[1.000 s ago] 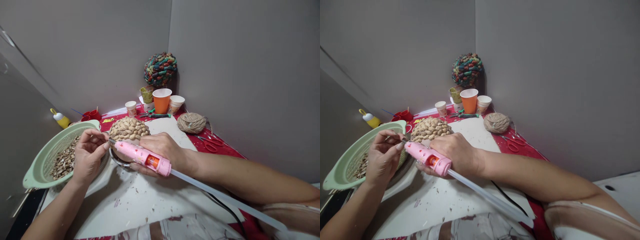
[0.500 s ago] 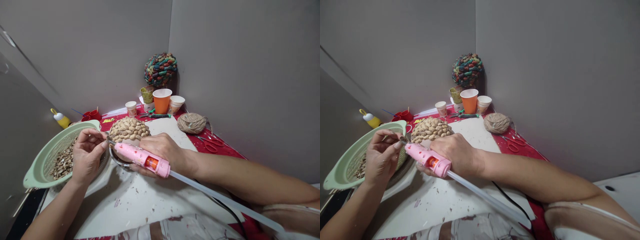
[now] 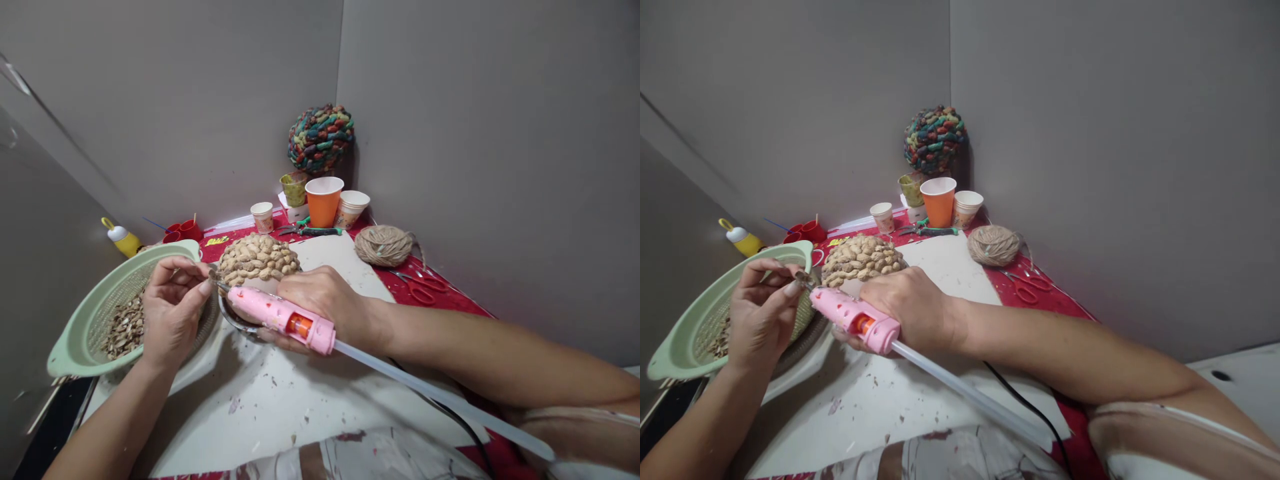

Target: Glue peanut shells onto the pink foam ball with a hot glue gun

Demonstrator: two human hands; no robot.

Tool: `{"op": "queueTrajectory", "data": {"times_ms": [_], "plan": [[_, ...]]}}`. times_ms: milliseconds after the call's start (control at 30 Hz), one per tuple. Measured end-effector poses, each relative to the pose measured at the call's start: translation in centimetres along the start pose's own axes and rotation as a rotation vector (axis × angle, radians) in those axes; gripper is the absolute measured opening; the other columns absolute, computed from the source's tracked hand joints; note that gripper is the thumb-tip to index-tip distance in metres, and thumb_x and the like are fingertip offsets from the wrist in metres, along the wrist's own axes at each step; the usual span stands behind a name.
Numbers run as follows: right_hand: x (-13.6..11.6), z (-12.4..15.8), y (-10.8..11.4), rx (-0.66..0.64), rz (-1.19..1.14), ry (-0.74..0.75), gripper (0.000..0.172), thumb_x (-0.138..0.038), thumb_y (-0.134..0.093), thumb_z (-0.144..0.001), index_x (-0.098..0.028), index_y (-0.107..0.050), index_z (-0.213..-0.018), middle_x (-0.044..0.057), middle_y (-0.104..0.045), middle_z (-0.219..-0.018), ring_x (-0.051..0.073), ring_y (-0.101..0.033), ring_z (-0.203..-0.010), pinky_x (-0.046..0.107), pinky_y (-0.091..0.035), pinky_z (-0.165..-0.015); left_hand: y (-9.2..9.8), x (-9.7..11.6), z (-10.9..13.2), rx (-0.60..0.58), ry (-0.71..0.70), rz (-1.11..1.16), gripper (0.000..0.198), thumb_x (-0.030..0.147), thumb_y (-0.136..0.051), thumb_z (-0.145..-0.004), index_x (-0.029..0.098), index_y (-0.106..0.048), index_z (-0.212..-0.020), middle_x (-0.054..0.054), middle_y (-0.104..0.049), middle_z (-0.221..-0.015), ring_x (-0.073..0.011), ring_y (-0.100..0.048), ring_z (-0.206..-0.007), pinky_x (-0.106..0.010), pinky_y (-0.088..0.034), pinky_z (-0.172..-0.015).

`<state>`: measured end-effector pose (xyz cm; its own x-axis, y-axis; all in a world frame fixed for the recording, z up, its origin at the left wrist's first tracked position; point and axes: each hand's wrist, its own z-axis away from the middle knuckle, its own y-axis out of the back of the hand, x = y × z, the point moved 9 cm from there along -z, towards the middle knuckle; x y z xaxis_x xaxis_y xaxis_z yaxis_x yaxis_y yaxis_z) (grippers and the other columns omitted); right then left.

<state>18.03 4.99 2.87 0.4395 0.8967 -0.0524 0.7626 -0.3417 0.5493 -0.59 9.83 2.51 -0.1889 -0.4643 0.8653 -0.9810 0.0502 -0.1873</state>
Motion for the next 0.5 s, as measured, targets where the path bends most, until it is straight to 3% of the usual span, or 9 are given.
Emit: {"op": "queueTrajectory", "data": {"times_ms": [500], "plan": [[0.33, 0.11, -0.43, -0.085, -0.043, -0.032, 0.043, -0.050, -0.060, -0.091, -0.016, -0.054, -0.065, -0.002, -0.055, -0.059, 0.009, -0.042, -0.051, 0.027, -0.023, -0.050, 0.61, 0.00, -0.30, 0.031, -0.002, 0.007, 0.032, 0.014, -0.088, -0.066, 0.025, -0.070, -0.089, 0.001, -0.072, -0.082, -0.0093, -0.065, -0.078, -0.017, -0.055, -0.075]]}}
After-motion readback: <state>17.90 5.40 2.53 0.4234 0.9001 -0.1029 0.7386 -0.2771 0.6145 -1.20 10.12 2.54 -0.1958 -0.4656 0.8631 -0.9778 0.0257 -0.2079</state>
